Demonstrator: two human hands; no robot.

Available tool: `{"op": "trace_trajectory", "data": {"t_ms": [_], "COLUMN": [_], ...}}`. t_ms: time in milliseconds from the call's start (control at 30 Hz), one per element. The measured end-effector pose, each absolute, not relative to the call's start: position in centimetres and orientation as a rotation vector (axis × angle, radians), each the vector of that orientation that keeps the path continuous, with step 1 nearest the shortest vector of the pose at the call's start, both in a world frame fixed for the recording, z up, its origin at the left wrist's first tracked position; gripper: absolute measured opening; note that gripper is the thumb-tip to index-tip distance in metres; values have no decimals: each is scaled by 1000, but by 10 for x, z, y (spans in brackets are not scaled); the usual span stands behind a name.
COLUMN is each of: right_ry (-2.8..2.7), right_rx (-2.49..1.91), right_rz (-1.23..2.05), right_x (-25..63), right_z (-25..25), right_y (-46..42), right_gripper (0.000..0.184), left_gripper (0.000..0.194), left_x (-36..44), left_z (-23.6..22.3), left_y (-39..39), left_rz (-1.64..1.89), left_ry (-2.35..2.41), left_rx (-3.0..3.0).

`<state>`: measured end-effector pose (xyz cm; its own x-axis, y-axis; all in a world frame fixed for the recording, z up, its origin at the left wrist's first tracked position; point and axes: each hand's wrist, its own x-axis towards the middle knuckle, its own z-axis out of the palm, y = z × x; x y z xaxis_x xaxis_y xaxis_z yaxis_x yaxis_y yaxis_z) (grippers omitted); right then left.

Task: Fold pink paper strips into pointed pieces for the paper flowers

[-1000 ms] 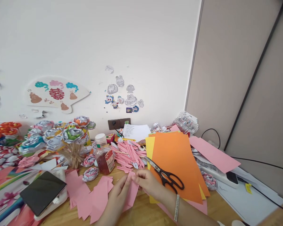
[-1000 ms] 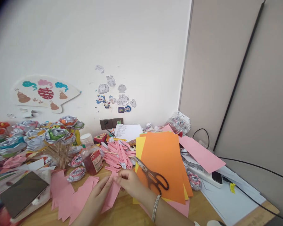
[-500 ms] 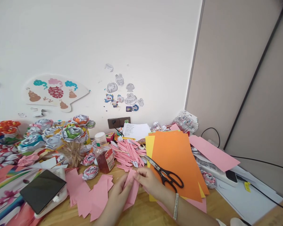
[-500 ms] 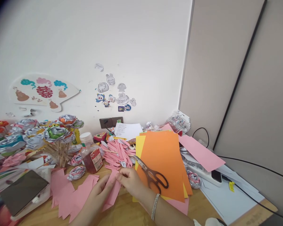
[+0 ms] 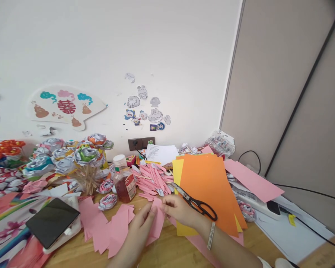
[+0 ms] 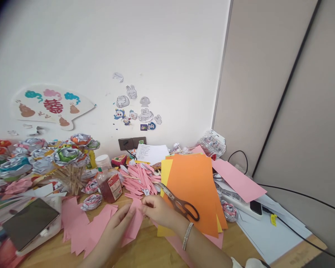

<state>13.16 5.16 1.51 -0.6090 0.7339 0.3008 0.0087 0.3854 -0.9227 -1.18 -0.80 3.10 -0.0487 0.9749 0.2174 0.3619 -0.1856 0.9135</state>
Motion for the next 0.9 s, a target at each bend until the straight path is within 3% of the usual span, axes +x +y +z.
{"op": "trace_trajectory", "data": {"t_ms": [400, 900], "right_ry": [-1873, -2034], "right_rx": [-677, -696], "right_rz": [1271, 926], "right_x": [127, 122], "right_z": [12, 18], "right_y": [47, 41], "right_gripper": [36, 38], "left_gripper": [25, 33], "left_x": [-8, -12], "left_z": [35, 31], "left_y": [-13, -5], "left_rz": [1195, 1263], "left_ry": [1487, 1579], "left_rx": [1650, 1590]}}
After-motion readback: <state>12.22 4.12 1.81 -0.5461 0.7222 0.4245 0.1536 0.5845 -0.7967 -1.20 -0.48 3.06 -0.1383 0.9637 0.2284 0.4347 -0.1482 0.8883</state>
